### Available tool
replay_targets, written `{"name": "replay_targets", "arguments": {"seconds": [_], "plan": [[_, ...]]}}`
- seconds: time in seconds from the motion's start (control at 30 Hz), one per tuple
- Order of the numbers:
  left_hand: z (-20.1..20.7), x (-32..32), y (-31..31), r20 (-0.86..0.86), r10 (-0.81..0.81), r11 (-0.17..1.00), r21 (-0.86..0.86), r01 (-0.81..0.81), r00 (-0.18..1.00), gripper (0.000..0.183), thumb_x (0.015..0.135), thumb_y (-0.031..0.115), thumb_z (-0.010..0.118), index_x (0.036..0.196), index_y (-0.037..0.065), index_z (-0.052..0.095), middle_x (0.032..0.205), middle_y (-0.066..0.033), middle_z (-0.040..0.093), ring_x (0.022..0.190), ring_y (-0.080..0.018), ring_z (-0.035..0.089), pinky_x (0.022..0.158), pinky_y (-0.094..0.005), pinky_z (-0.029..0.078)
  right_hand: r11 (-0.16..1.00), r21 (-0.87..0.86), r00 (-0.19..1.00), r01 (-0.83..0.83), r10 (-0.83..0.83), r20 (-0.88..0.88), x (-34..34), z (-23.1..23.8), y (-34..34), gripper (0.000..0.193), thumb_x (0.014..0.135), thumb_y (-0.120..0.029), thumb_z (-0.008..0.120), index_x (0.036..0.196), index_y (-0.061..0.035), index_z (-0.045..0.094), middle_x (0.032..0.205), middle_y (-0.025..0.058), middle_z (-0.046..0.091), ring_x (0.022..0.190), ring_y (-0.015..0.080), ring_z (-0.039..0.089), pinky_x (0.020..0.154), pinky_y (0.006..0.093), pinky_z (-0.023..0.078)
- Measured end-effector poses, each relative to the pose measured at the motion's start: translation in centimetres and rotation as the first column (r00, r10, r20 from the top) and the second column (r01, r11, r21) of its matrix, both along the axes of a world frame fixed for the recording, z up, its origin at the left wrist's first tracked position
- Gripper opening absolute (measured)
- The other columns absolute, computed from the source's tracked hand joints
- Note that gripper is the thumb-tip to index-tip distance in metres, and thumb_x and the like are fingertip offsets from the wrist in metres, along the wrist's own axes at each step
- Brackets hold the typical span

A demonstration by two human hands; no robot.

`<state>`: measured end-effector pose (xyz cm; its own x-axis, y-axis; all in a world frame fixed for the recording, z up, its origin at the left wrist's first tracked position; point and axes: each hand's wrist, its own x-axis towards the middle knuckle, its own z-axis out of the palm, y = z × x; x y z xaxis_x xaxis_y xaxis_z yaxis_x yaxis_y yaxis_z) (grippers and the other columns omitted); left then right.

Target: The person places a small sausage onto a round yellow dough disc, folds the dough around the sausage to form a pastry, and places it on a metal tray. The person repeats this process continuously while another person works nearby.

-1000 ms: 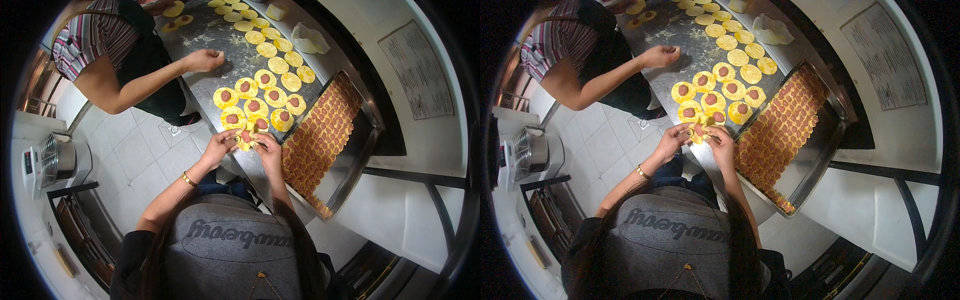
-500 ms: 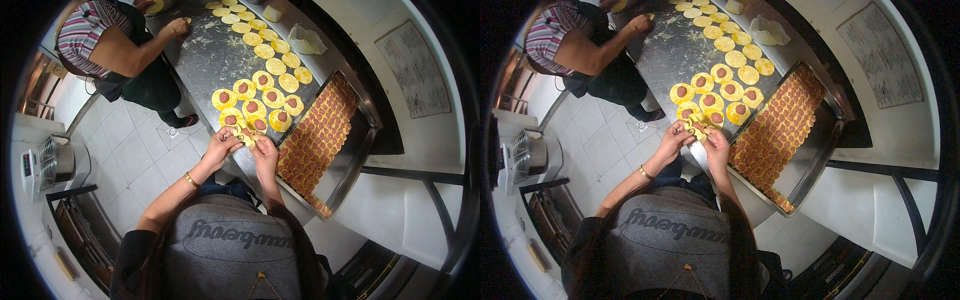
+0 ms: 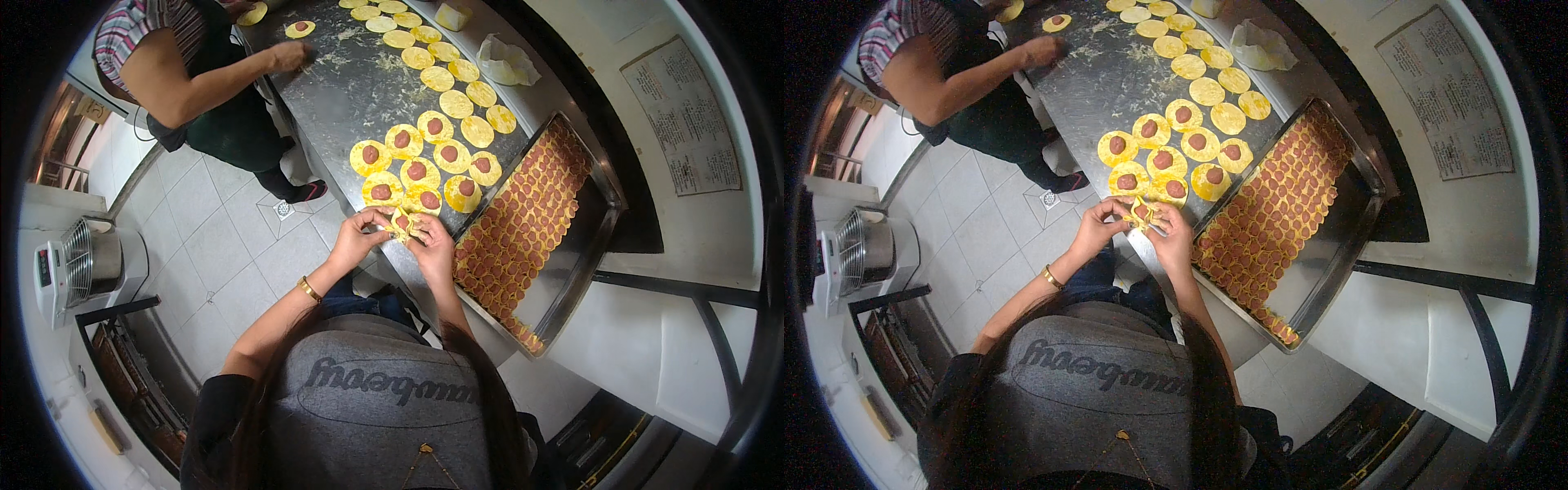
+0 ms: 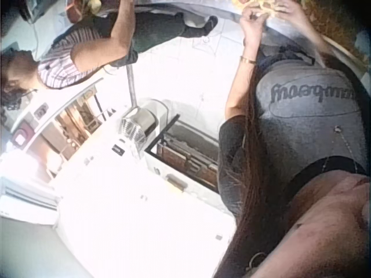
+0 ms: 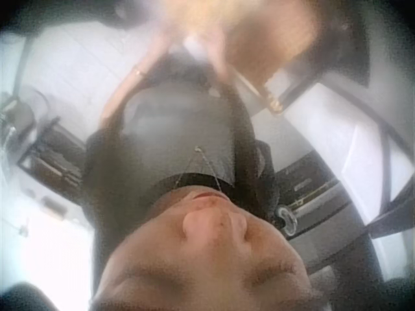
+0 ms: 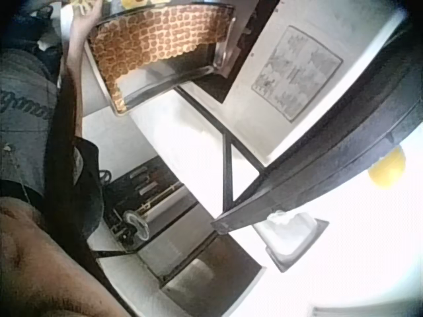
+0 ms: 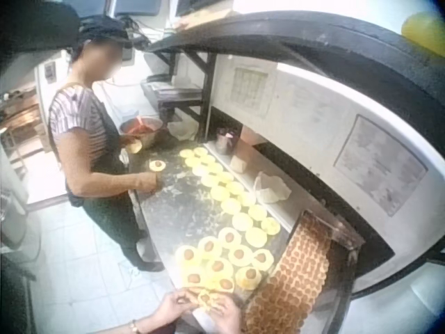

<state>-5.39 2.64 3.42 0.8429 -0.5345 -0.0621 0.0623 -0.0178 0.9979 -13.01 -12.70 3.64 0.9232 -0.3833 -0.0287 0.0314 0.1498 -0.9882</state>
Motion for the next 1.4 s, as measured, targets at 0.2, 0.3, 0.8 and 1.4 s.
{"name": "replay_targets", "arguments": {"seconds": [0.2,0.3,0.8,1.4], "plan": [[0.3,-0.4,0.5,0.081,-0.062,0.977,0.208,0.044,0.995,0.024,0.072,-0.003,0.073,0.090,0.000,0.057,0.092,-0.0064,0.065,0.081,-0.0114,0.063,0.067,-0.0267,0.053,0.836,-0.522,0.979,-0.170,0.085,-0.183,0.6,1.2,-1.3,0.034,0.069,0.009,0.064,0.101,-0.0013,0.061,0.095,0.0158,0.065,0.090,0.0294,0.065,0.078,0.0347,0.052],[-0.1,-0.7,0.3,0.003,-0.057,0.981,0.187,0.056,0.998,0.029,0.071,-0.002,0.073,0.094,0.001,0.057,0.088,-0.0070,0.066,0.078,-0.0153,0.067,0.067,-0.0290,0.054,0.750,-0.629,0.978,-0.206,0.130,-0.165,0.6,1.2,-1.2,0.033,0.068,0.010,0.062,0.099,-0.0013,0.062,0.093,0.0177,0.063,0.089,0.0355,0.063,0.075,0.0387,0.050],[-0.8,-0.8,-0.8,0.159,-0.235,0.899,0.411,0.152,0.959,0.025,0.069,0.002,0.076,0.090,-0.002,0.062,0.075,-0.0104,0.065,0.068,-0.0162,0.064,0.064,-0.0301,0.053,0.562,-0.771,0.952,-0.298,0.118,-0.282,-0.6,0.3,-0.5,0.023,0.072,0.007,0.056,0.094,0.0003,0.059,0.098,0.0187,0.056,0.088,0.0394,0.059,0.072,0.0466,0.047],[-0.4,-0.5,-1.3,0.185,-0.199,0.926,0.358,0.122,0.962,0.030,0.068,0.008,0.079,0.088,0.000,0.058,0.070,-0.0096,0.062,0.064,-0.0162,0.061,0.062,-0.0304,0.051,0.530,-0.812,0.961,-0.243,0.018,-0.276,-0.2,0.2,-0.3,0.021,0.073,0.007,0.055,0.092,-0.0010,0.059,0.092,0.0190,0.056,0.086,0.0392,0.058,0.071,0.0460,0.047]]}}
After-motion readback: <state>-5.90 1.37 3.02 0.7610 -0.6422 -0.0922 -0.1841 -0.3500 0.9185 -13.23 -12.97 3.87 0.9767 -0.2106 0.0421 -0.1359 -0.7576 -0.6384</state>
